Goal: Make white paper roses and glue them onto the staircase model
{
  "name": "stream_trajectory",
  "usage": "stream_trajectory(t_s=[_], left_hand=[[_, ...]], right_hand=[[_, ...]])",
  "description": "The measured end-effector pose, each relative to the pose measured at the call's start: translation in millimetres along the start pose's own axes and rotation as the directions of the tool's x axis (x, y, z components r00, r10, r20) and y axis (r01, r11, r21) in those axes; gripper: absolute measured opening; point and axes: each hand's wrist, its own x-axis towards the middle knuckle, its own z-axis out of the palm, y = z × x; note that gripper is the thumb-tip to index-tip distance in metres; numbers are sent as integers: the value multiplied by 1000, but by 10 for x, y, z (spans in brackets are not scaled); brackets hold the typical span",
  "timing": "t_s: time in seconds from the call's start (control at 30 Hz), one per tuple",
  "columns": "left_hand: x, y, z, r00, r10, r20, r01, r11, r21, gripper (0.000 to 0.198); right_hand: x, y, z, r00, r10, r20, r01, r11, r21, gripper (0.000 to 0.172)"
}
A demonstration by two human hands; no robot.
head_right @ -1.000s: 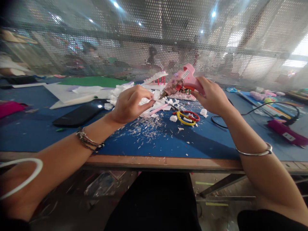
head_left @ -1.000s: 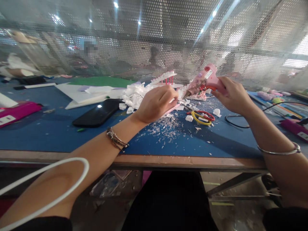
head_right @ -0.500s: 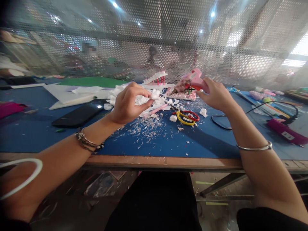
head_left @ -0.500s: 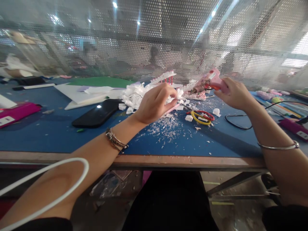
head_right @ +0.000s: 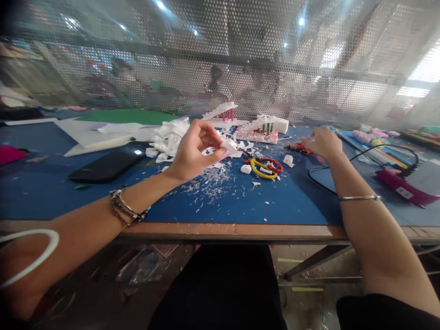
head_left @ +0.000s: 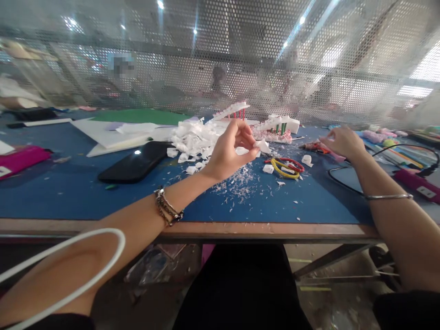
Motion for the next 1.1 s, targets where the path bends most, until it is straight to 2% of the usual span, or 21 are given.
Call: stream_trajectory(t_s=[0.1,0.17,0.23,0.33,0.47,0.6,0.77,1.1], left_hand=[[-20,22,31,999,-42,11,42,999,-23,29],[-32,26,48,998,-67,20,68,997,-22,29],[-42,25,63,996,-85,34,86,996,-19,29],[-49,26,83,993,-102,58,103,995,-12,29],[-48,48,99,988,-128,89,129,992,-6,29],[-52,65,107,986,-129,109,130,992,-2,29],[-56,78,118,984,-124,125,124,992,8,27],[-54,82,110,976,-122,179,123,992,9,30]], right_hand=[[52,-550,-1,999,-42,4,42,999,24,13],[-2,-978,-10,970,-242,-3,239,955,173,15],[-97,-1333,-17,931,-363,24,346,903,253,17],[-218,-1601,4,888,-457,44,426,855,297,22],[-277,-1628,93,881,-463,92,419,857,300,23],[-296,-1641,153,887,-453,94,409,863,296,19],[-309,-1678,151,898,-430,93,386,871,304,11],[-320,-1702,160,885,-453,107,397,854,336,5]])
